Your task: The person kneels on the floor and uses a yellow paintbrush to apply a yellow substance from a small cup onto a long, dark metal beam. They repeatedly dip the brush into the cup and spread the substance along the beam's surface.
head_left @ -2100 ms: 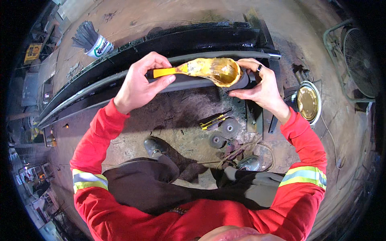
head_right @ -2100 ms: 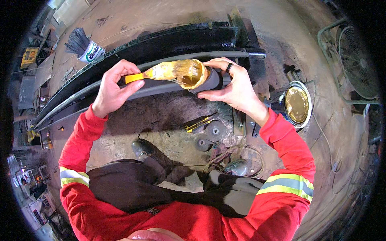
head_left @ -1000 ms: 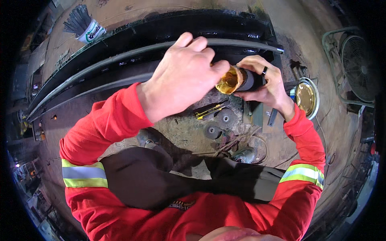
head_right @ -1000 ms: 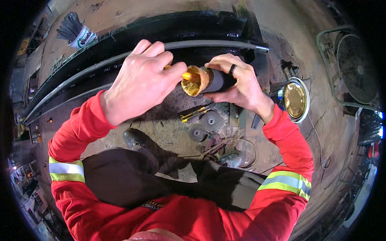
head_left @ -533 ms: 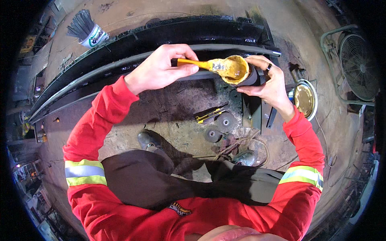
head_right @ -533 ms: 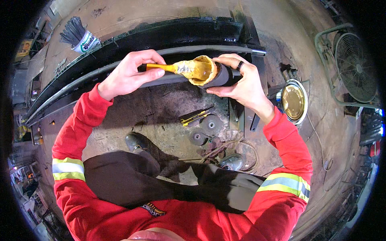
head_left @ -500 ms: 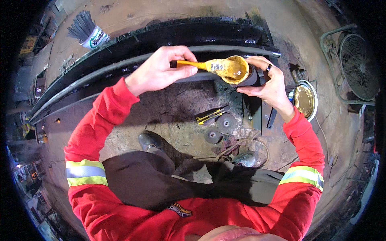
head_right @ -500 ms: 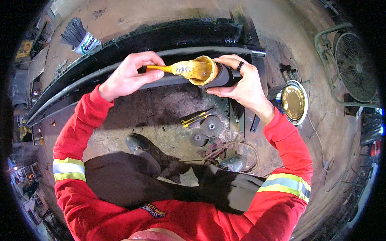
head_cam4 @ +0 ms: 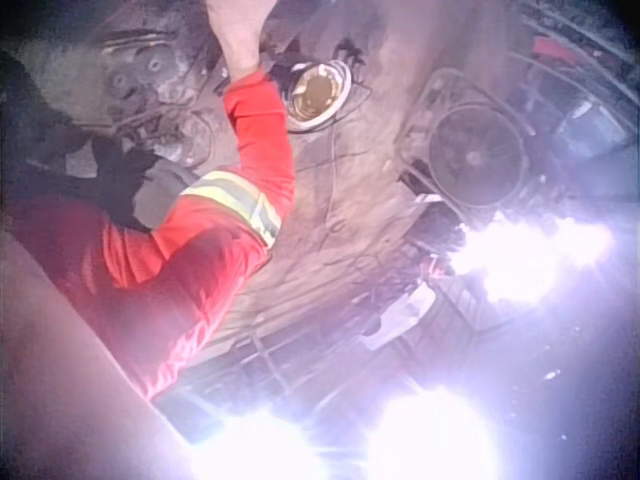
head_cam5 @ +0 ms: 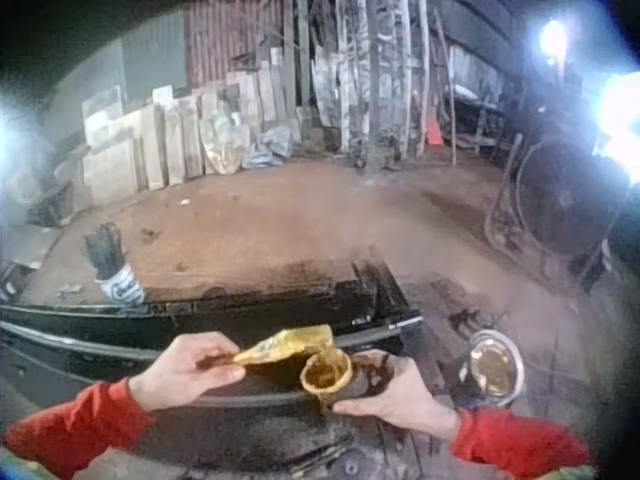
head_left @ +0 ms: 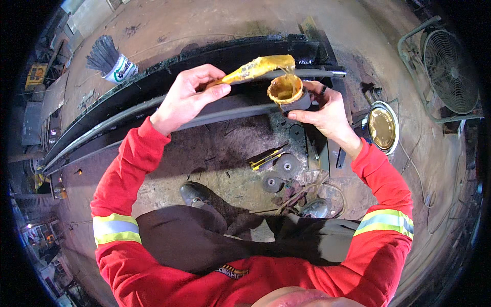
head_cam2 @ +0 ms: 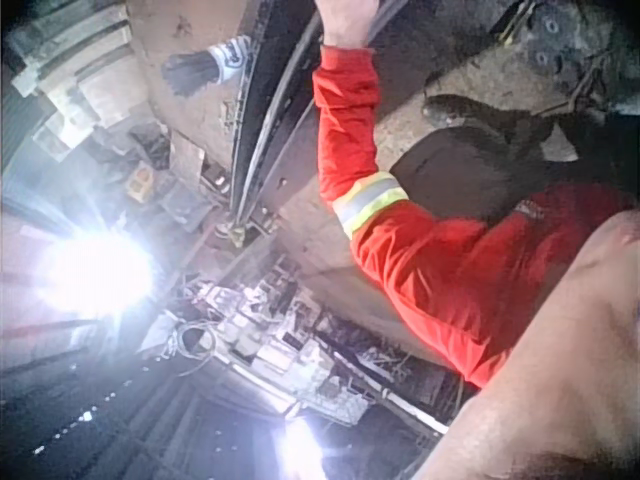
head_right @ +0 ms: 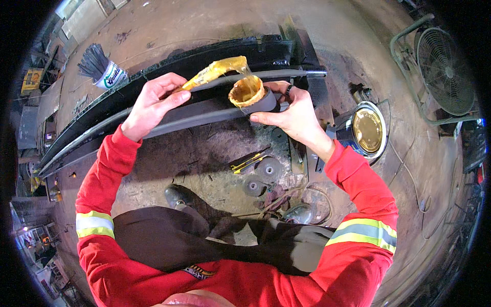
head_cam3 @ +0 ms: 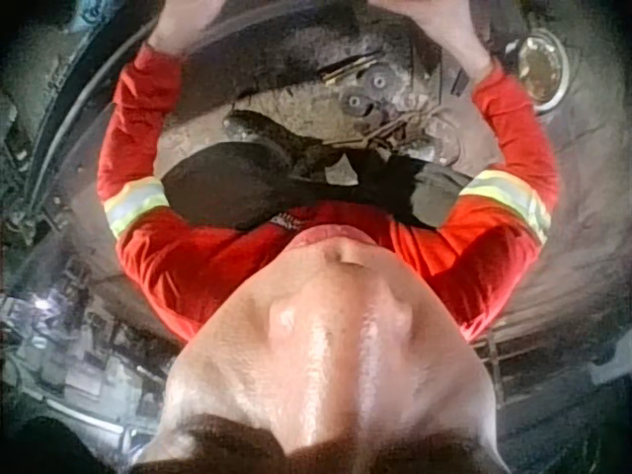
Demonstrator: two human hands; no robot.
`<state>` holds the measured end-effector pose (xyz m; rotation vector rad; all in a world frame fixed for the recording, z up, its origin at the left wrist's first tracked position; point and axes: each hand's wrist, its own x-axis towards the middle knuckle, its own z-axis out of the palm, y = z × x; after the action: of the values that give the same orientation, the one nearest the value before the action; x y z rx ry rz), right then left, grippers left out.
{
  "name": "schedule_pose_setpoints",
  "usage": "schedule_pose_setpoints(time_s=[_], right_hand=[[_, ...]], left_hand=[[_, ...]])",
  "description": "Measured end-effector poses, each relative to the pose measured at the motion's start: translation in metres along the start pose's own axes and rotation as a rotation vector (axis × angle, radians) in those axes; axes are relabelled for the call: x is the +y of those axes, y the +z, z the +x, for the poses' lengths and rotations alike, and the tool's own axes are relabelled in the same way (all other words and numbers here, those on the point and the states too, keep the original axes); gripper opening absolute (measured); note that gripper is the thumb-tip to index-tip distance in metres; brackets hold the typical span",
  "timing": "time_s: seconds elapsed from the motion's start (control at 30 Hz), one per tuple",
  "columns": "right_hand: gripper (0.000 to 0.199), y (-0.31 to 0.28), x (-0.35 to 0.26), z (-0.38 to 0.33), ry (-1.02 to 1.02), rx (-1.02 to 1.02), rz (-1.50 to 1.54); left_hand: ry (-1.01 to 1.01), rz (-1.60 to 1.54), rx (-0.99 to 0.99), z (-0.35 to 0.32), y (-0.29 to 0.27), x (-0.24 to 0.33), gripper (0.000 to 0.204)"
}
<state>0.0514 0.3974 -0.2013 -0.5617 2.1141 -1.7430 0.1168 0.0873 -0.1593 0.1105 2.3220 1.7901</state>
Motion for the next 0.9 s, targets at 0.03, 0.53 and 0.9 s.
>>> schedule_pose_setpoints(time_s=[0.03,0.53,0.9], right_hand=[[0.066,0.003,-0.005,-0.003,0.026,0.001,0.033],[0.061,-0.005,0.016,-0.002,-0.057,0.020,-0.025],[0.062,-0.008,0.008,0.005,-0.131,0.060,0.159]], left_hand=[[0.030,-0.029,0.011,0.000,0.000,0.003,0.017],[0.191,0.108,0.295,-0.015,-0.036,0.051,0.021],[0.044,0.891,0.431,-0.008,-0.024,-0.025,0.019]])
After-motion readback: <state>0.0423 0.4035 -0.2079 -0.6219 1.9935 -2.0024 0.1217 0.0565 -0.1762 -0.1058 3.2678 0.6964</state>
